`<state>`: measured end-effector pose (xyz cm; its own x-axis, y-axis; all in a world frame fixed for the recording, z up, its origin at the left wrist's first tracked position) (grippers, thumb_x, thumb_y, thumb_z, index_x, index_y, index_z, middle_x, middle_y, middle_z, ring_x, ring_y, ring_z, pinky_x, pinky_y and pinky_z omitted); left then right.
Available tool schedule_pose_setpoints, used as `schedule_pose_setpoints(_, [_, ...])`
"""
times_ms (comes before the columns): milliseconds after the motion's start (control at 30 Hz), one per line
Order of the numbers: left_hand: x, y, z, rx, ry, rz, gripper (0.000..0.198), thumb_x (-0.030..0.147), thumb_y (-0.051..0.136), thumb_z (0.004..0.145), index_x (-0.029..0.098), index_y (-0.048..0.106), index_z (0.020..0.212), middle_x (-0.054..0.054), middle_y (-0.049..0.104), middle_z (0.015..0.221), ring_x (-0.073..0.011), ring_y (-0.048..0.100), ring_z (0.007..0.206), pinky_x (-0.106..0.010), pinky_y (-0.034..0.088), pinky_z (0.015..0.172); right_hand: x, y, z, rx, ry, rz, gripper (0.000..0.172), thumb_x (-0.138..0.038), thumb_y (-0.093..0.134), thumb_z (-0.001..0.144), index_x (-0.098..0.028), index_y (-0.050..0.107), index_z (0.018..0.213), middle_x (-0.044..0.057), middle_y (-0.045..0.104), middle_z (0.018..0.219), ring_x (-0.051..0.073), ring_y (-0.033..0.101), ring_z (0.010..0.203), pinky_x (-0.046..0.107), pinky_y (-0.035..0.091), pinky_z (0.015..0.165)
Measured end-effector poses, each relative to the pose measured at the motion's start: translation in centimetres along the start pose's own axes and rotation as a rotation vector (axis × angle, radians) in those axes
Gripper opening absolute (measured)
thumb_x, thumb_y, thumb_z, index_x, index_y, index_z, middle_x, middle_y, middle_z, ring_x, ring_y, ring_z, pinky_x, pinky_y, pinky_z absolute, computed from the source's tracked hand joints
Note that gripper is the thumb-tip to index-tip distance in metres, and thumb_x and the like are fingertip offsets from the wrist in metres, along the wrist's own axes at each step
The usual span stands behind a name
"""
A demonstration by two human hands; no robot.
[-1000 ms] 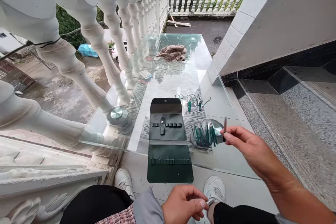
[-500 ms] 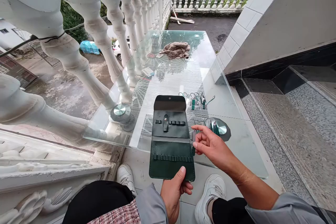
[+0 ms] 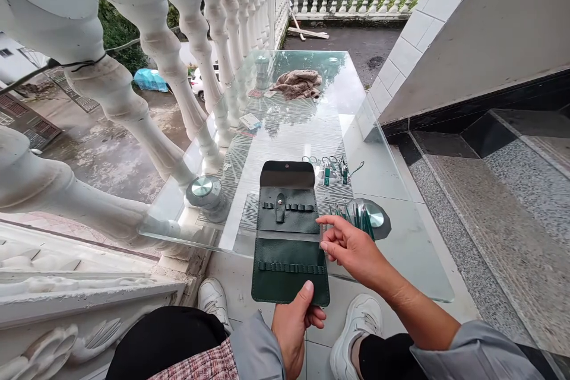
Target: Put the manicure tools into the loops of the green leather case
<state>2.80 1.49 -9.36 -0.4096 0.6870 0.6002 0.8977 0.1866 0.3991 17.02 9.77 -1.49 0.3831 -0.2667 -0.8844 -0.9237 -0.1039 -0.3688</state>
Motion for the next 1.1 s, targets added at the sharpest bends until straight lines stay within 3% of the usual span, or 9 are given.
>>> schedule_pose_setpoints(100, [0.0, -0.1, 0.1, 0.005, 0.007, -0.014, 0.041, 0.046, 0.08, 0.061, 0.013, 0.061, 0.078, -0.002, 0.059, 0.062, -0.0137, 0.054, 0.053, -0.024, 0.041, 0.049, -0.7, -0.2, 0.3, -0.012, -0.063, -0.142, 0.033, -0.028, 0.048, 0.079, -0.024, 0.051, 0.112, -0.004, 0.054, 0.071, 0.013, 0.052, 0.06, 0.028, 0.042, 0.062])
schedule_pose_setpoints(267, [0.0, -0.2, 0.1, 0.021, 0.01, -0.028, 0.038, 0.042, 0.08, 0.063, 0.013, 0.061, 0.081, -0.002, 0.06, 0.065, -0.0136, 0.055, 0.052, -0.025, 0.041, 0.048, -2.5, -1.3, 1.2, 0.078, -0.227, -0.401, 0.017, -0.029, 0.043, 0.084, -0.022, 0.058, 0.087, 0.001, 0.06, 0.078, 0.016, 0.054, 0.074, 0.03, 0.041, 0.069])
schedule_pose_setpoints(467, [-0.3, -0.1, 0.2, 0.024, 0.001, -0.034, 0.043, 0.041, 0.08, 0.063, 0.012, 0.061, 0.088, -0.005, 0.061, 0.069, -0.0139, 0.055, 0.052, -0.026, 0.042, 0.049, -4.0, -1.0, 2.2, -0.028, -0.268, -0.484, 0.013, -0.022, 0.046, 0.08, -0.021, 0.058, 0.076, 0.001, 0.062, 0.079, 0.015, 0.054, 0.075, 0.028, 0.039, 0.068])
schedule_pose_setpoints(733, [-0.1, 0.0, 0.2, -0.013, 0.002, -0.001, 0.05, 0.052, 0.081, 0.056, 0.014, 0.061, 0.081, -0.003, 0.06, 0.068, -0.0112, 0.052, 0.047, -0.025, 0.041, 0.046, -3.4, 0.8, 2.4, -0.115, -0.12, -0.464, 0.009, -0.018, 0.047, 0.076, -0.021, 0.055, 0.071, -0.002, 0.06, 0.062, 0.013, 0.054, 0.06, 0.025, 0.037, 0.059])
schedule_pose_setpoints(1100, [-0.2, 0.1, 0.4, 0.004, 0.001, -0.056, 0.064, 0.059, 0.082, 0.047, 0.01, 0.061, 0.083, -0.003, 0.061, 0.063, -0.0119, 0.054, 0.048, -0.024, 0.045, 0.045, -1.2, 0.3, 2.1, -0.052, 0.025, -0.067, 0.007, -0.026, 0.049, 0.076, -0.022, 0.053, 0.079, -0.005, 0.051, 0.057, 0.01, 0.051, 0.049, 0.022, 0.041, 0.045])
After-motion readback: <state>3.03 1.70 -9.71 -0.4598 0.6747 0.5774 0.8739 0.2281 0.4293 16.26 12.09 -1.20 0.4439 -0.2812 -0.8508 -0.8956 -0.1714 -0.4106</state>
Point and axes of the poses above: each hand's wrist, its own z-axis towards the middle knuckle, its own y-axis out of the palm, x = y × z, the point moved 8 cm from there along z, towards the middle knuckle
